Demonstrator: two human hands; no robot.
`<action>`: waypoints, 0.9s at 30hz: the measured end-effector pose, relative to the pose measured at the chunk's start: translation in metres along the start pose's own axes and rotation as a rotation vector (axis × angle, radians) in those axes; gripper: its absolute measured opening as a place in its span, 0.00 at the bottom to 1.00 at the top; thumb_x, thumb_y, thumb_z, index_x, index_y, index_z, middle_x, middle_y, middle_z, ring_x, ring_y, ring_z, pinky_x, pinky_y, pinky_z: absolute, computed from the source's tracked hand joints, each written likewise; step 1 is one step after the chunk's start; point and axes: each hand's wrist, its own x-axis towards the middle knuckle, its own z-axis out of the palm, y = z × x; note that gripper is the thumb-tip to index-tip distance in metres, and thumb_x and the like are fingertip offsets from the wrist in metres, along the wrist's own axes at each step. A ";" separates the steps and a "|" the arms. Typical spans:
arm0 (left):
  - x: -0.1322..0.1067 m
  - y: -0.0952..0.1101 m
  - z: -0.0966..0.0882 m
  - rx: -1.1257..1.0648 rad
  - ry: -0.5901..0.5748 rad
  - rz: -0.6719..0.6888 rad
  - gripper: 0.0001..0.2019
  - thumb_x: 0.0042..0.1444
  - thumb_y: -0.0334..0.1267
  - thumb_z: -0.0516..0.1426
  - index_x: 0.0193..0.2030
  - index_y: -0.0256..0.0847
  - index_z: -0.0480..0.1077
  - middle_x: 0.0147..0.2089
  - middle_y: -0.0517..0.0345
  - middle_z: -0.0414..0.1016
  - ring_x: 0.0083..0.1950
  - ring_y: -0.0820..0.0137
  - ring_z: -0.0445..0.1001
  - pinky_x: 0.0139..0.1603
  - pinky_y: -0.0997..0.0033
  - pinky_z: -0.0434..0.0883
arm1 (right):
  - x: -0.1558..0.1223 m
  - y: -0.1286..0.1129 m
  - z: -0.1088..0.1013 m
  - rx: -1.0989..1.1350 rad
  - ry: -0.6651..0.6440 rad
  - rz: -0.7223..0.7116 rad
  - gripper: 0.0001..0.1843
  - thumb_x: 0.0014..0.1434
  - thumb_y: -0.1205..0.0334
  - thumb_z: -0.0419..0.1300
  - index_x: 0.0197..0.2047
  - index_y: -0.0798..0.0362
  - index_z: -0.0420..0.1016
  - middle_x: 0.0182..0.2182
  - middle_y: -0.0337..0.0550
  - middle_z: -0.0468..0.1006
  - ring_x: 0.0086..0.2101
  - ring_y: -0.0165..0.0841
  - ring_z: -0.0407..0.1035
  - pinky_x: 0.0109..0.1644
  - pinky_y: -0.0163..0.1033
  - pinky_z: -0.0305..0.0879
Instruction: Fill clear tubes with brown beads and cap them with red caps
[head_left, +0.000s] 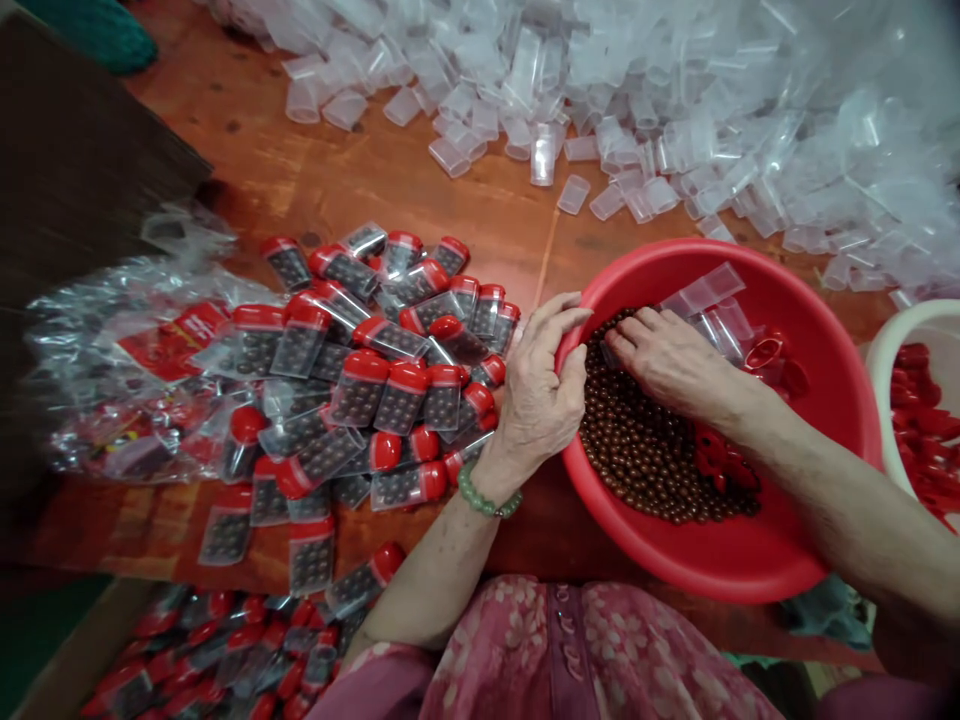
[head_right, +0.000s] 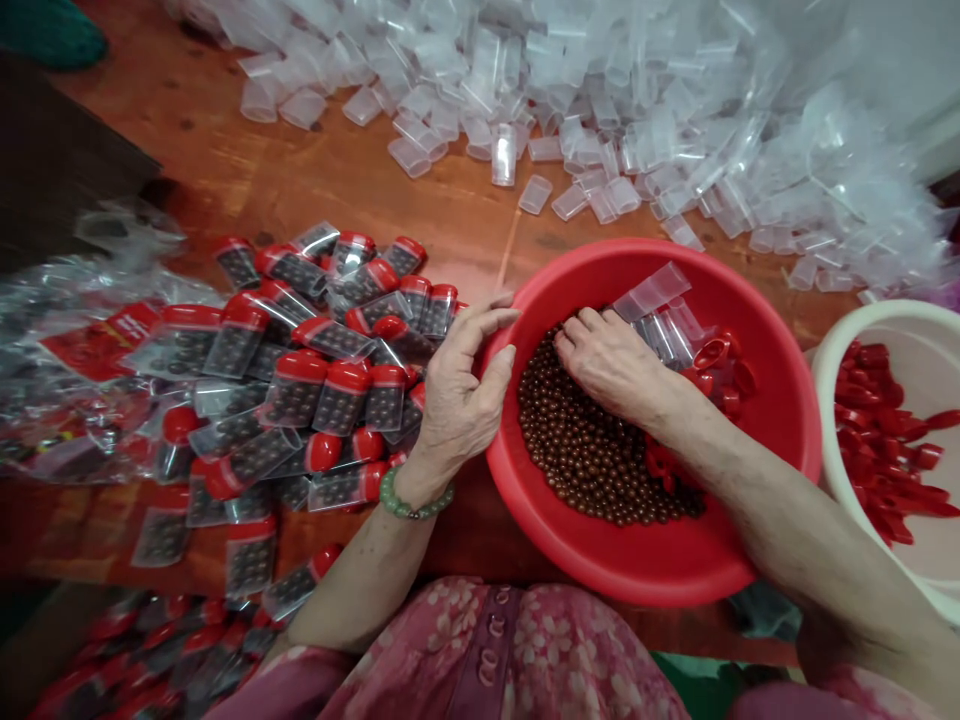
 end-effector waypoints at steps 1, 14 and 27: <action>0.000 0.000 0.000 -0.004 0.000 0.000 0.16 0.64 0.27 0.53 0.56 0.41 0.70 0.63 0.47 0.75 0.66 0.63 0.73 0.70 0.52 0.70 | 0.001 -0.006 0.000 -0.074 -0.017 -0.015 0.17 0.66 0.74 0.49 0.48 0.64 0.79 0.41 0.62 0.80 0.42 0.48 0.69 0.45 0.52 0.66; 0.001 -0.001 -0.002 -0.018 -0.005 -0.015 0.15 0.63 0.27 0.54 0.55 0.43 0.70 0.63 0.48 0.74 0.66 0.62 0.73 0.71 0.50 0.69 | -0.005 -0.025 0.000 0.509 -0.307 -0.272 0.12 0.59 0.69 0.62 0.47 0.59 0.76 0.45 0.53 0.80 0.47 0.41 0.72 0.55 0.47 0.68; 0.000 -0.002 -0.003 -0.030 -0.014 -0.045 0.13 0.65 0.30 0.55 0.54 0.43 0.72 0.64 0.51 0.75 0.66 0.62 0.73 0.71 0.54 0.68 | -0.025 -0.014 -0.002 1.243 -0.080 -0.007 0.24 0.62 0.48 0.66 0.55 0.54 0.73 0.44 0.43 0.80 0.43 0.36 0.74 0.50 0.42 0.70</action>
